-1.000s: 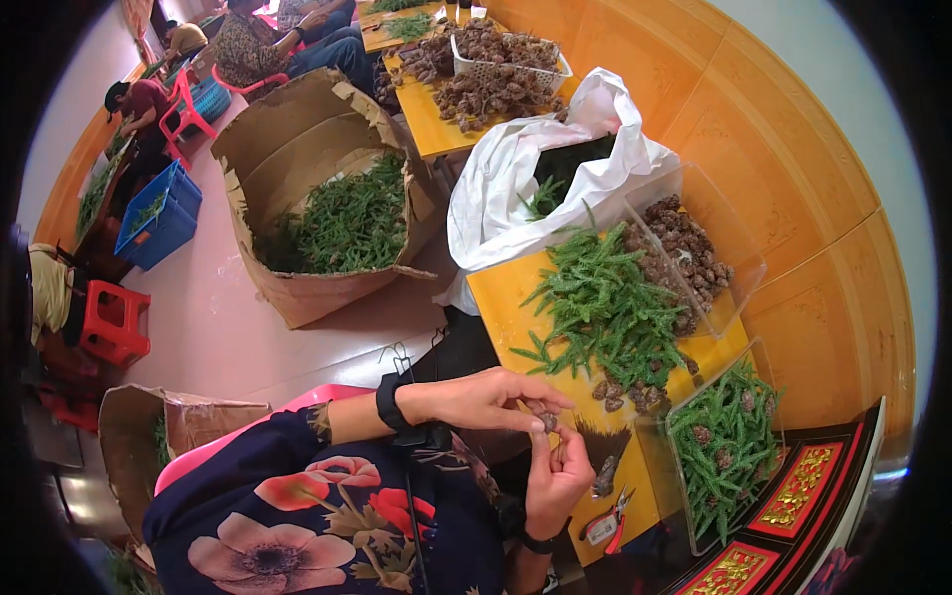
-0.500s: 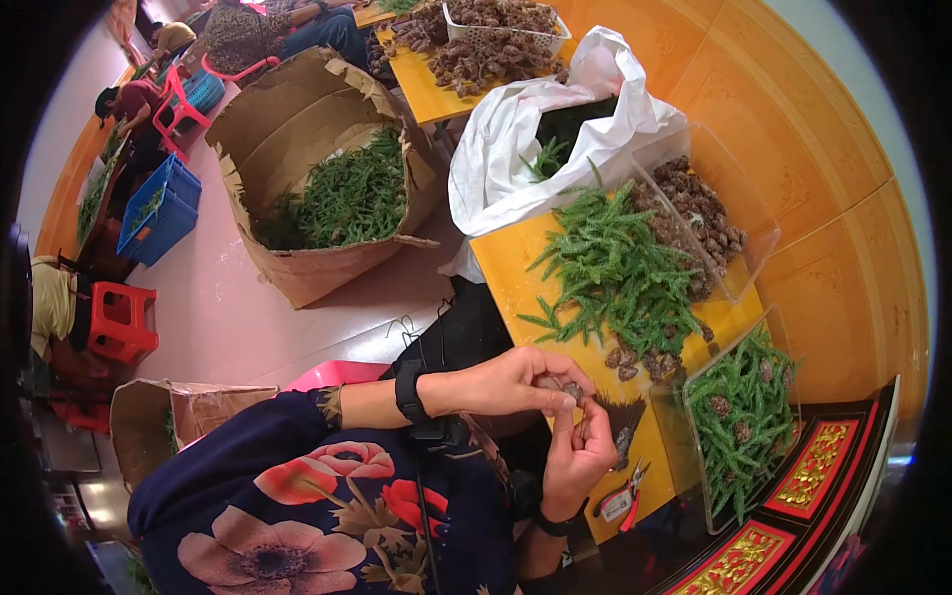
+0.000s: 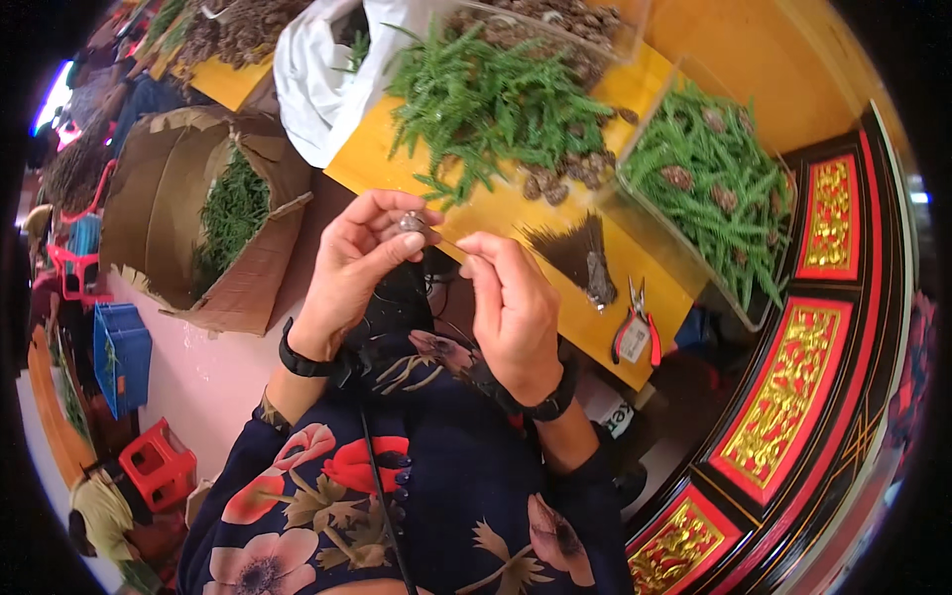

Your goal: The recorder is trimming and preparing green foliage branches using pliers on a production table.

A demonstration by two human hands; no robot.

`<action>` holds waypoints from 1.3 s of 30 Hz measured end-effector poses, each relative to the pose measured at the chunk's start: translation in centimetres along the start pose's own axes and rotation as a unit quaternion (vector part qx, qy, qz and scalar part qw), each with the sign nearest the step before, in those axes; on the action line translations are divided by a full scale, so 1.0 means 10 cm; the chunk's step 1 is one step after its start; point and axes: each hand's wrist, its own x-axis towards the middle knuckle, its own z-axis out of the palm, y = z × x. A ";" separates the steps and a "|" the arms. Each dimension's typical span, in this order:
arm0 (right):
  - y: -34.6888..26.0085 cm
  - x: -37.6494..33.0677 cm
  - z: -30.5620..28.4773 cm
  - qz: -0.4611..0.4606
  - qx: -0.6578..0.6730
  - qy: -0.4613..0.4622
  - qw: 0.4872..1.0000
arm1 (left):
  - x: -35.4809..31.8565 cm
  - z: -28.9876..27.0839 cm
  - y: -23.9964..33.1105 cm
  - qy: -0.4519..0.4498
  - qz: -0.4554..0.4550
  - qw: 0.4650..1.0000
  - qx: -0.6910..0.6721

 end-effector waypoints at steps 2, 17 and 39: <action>-0.01 -0.01 0.01 -0.015 -0.008 0.007 1.000 | -0.03 0.02 -0.01 0.008 0.001 1.000 0.000; 0.14 -0.09 0.01 -0.097 -0.073 0.048 0.991 | -0.05 0.14 -0.08 0.028 -0.008 0.998 0.054; 0.15 -0.07 0.10 -0.131 -0.092 0.092 0.983 | -0.07 0.18 -0.13 0.010 -0.022 0.998 0.065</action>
